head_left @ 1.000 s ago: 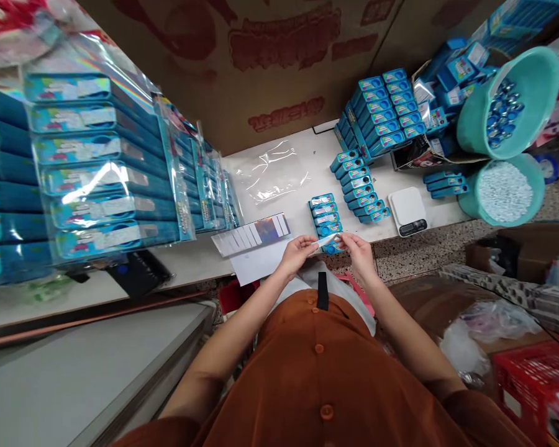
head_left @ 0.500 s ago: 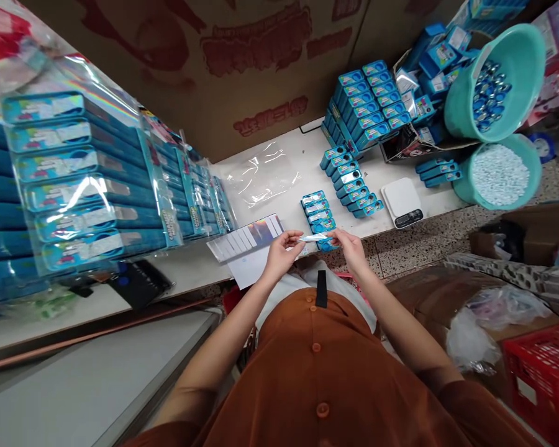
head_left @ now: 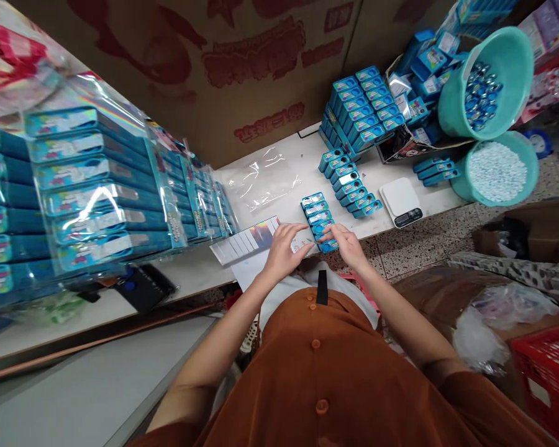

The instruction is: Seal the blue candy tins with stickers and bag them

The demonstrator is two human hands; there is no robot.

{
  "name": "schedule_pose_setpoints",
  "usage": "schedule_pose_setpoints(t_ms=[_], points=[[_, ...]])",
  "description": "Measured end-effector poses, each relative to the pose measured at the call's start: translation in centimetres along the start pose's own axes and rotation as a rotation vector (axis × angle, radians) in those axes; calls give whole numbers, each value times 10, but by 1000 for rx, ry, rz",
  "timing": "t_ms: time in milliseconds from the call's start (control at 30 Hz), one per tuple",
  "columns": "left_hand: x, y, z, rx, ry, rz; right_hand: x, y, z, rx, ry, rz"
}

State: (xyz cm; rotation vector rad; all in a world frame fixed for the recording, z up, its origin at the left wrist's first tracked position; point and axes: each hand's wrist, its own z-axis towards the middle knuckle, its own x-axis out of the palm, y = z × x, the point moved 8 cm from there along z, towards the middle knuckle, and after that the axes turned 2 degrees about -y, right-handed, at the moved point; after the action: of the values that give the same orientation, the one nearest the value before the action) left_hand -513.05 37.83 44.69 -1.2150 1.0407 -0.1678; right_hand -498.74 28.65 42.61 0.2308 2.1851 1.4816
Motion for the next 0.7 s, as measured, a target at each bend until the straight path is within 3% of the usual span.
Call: schedule_pose_setpoints(t_ms=[133, 367, 467, 533, 633, 700], points=[[14, -13, 9, 53, 172, 21, 5, 28, 3, -170, 80, -218], [19, 0, 14, -215, 167, -123, 12, 51, 5, -321, 129, -436], [19, 3, 15, -258, 182, -104, 11, 48, 10, -329, 111, -489], [17, 7, 15, -272, 160, -77, 4, 40, 15, -291, 31, -471], [16, 22, 14, -333, 78, -155, -8, 15, 21, -143, -96, -263], [18, 33, 11, -413, -1, -343, -1, -8, 20, -20, -53, -50]])
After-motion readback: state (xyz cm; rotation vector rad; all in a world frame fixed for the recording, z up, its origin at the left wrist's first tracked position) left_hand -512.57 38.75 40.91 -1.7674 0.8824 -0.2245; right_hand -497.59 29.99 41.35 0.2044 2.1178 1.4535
